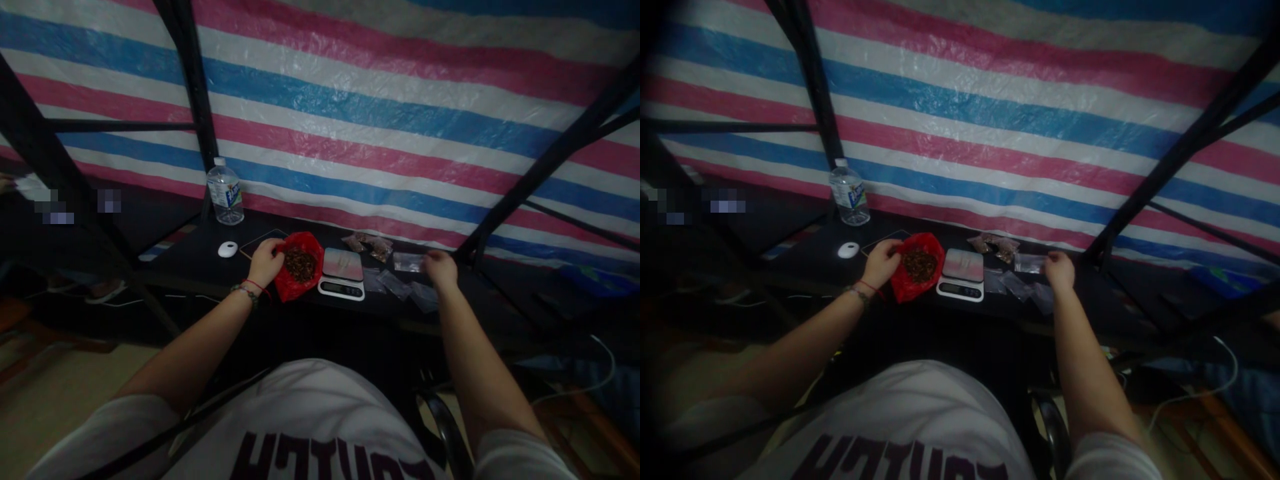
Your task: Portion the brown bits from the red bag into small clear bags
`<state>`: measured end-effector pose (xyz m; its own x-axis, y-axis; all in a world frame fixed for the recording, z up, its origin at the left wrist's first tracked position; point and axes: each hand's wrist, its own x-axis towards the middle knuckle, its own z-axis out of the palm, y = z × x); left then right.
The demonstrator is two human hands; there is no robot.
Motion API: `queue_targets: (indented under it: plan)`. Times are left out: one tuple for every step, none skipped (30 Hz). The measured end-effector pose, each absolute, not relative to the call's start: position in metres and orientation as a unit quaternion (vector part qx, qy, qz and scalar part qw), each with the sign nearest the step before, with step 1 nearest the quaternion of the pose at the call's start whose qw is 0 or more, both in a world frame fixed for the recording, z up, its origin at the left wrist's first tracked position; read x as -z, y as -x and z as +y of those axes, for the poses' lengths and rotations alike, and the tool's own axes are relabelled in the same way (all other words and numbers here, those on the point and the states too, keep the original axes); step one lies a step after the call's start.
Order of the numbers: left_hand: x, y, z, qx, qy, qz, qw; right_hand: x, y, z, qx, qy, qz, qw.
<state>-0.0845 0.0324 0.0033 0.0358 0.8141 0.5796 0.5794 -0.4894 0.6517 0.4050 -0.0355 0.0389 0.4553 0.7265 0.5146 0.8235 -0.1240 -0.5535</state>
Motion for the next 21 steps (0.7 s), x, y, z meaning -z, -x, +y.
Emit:
queue_targets:
  plan:
    - [-0.002, 0.084, 0.033, -0.492, -0.709, 0.492, 0.120, -0.031, -0.407, -0.042, 0.051, 0.772, -0.503, 0.384]
    - [-0.001, 0.084, 0.033, -0.492, -0.709, 0.491, 0.120, -0.025, -0.406, -0.048, 0.049, 0.800, -0.486, 0.348]
    - [0.000, 0.085, 0.034, -0.492, -0.710, 0.490, 0.119, -0.021, -0.403, -0.052, 0.056, 0.821, -0.477, 0.308]
    - [0.000, 0.085, 0.034, -0.493, -0.711, 0.488, 0.117, -0.018, -0.399, -0.055, 0.069, 0.830, -0.484, 0.269]
    - [0.000, 0.085, 0.035, -0.494, -0.712, 0.486, 0.114, -0.016, -0.393, -0.057, 0.085, 0.826, -0.505, 0.235]
    - [0.000, 0.085, 0.034, -0.495, -0.712, 0.485, 0.111, -0.015, -0.388, -0.057, 0.097, 0.814, -0.536, 0.202]
    - [-0.001, 0.085, 0.034, -0.498, -0.712, 0.483, 0.108, -0.013, -0.382, -0.058, 0.099, 0.798, -0.569, 0.173]
    - [-0.001, 0.085, 0.034, -0.502, -0.712, 0.479, 0.106, -0.011, -0.376, -0.058, 0.089, 0.780, -0.600, 0.152]
    - [-0.002, 0.085, 0.033, -0.505, -0.713, 0.475, 0.103, -0.009, -0.370, -0.058, 0.072, 0.768, -0.622, 0.134]
    - [-0.003, 0.085, 0.032, -0.507, -0.715, 0.471, 0.101, -0.004, -0.364, -0.058, 0.050, 0.763, -0.634, 0.117]
    - [-0.004, 0.085, 0.032, -0.507, -0.718, 0.466, 0.099, 0.001, -0.359, -0.058, 0.029, 0.762, -0.640, 0.101]
    - [-0.004, 0.085, 0.031, -0.505, -0.722, 0.463, 0.098, 0.007, -0.354, -0.059, 0.012, 0.762, -0.642, 0.085]
    - [-0.005, 0.084, 0.031, -0.503, -0.725, 0.461, 0.096, 0.014, -0.350, -0.060, 0.001, 0.764, -0.642, 0.073]
    - [-0.005, 0.084, 0.030, -0.502, -0.726, 0.460, 0.096, 0.019, -0.346, -0.062, -0.005, 0.765, -0.641, 0.063]
    - [-0.006, 0.084, 0.030, -0.501, -0.728, 0.459, 0.095, 0.024, -0.343, -0.063, -0.010, 0.768, -0.638, 0.056]
    - [-0.006, 0.084, 0.030, -0.499, -0.729, 0.459, 0.095, 0.026, -0.340, -0.064, -0.015, 0.771, -0.634, 0.053]
    - [-0.006, 0.084, 0.030, -0.497, -0.730, 0.459, 0.095, 0.024, -0.336, -0.064, -0.022, 0.775, -0.629, 0.055]
    - [-0.006, 0.084, 0.030, -0.495, -0.732, 0.459, 0.095, 0.019, -0.332, -0.065, -0.030, 0.778, -0.625, 0.064]
    - [-0.006, 0.084, 0.030, -0.492, -0.734, 0.458, 0.096, 0.011, -0.328, -0.065, -0.036, 0.778, -0.622, 0.083]
    - [-0.005, 0.083, 0.030, -0.489, -0.736, 0.458, 0.097, -0.001, -0.322, -0.066, -0.037, 0.773, -0.622, 0.116]
    - [-0.005, 0.083, 0.030, -0.486, -0.738, 0.458, 0.098, -0.014, -0.314, -0.068, -0.033, 0.763, -0.624, 0.163]
